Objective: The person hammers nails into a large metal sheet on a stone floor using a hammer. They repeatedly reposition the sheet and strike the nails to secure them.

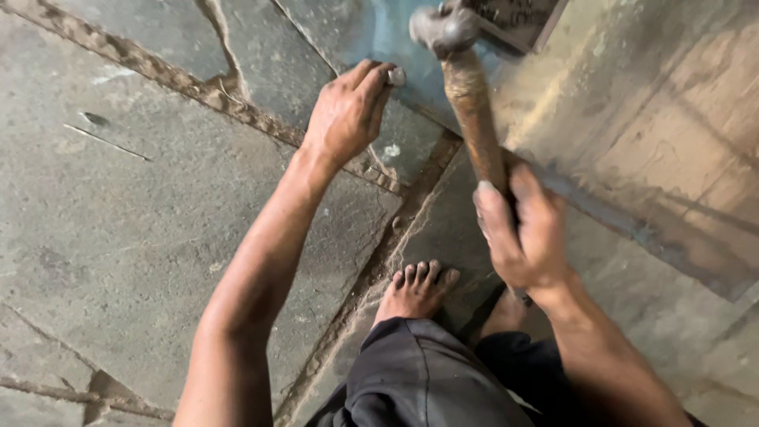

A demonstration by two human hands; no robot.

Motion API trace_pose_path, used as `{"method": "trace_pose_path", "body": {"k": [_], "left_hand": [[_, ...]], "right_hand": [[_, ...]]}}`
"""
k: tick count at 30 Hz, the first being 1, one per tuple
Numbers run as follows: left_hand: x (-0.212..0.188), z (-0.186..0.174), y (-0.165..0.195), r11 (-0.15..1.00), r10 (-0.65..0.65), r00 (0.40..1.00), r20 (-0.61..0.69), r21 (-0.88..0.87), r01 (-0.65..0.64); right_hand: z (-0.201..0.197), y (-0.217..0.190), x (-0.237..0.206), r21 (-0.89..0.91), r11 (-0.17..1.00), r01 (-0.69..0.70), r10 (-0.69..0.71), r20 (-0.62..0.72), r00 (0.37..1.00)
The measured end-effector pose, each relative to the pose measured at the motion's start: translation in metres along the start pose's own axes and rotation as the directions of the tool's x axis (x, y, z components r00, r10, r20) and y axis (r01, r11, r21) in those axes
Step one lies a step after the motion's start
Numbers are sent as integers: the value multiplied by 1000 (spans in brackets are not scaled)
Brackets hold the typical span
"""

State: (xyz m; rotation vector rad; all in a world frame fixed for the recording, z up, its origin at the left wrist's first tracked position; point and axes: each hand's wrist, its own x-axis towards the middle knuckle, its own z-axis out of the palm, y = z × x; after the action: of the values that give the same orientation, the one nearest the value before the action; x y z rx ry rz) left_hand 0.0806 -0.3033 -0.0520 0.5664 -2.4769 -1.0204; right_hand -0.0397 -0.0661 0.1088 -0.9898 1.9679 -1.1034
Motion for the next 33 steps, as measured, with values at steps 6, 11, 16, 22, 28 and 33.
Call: {"method": "trace_pose_path", "body": {"k": [6,11,16,22,28,33], "left_hand": [[-3,6,-14,997,74,997,-4,26,-74],[1,-5,-11,991,131,990,-45,-9,-131],[5,-9,-2,996,90,995,-44,-22,-91],[11,-10,-9,975,-180,944,-278,-175,135],[12,-22,-10,982,-97,962,-256,-184,50],[12,-22,-6,980,-120,951,-285,-186,68]], "right_hand": [[7,23,10,-275,940,202,-209,4,978],[6,39,8,-236,972,13,-5,36,999],[13,35,13,-265,951,157,-160,13,987],[21,48,-4,-3,999,-41,41,-56,998],[46,81,-16,115,983,143,-122,-176,977],[58,106,2,-510,843,-171,181,-30,983]]}}
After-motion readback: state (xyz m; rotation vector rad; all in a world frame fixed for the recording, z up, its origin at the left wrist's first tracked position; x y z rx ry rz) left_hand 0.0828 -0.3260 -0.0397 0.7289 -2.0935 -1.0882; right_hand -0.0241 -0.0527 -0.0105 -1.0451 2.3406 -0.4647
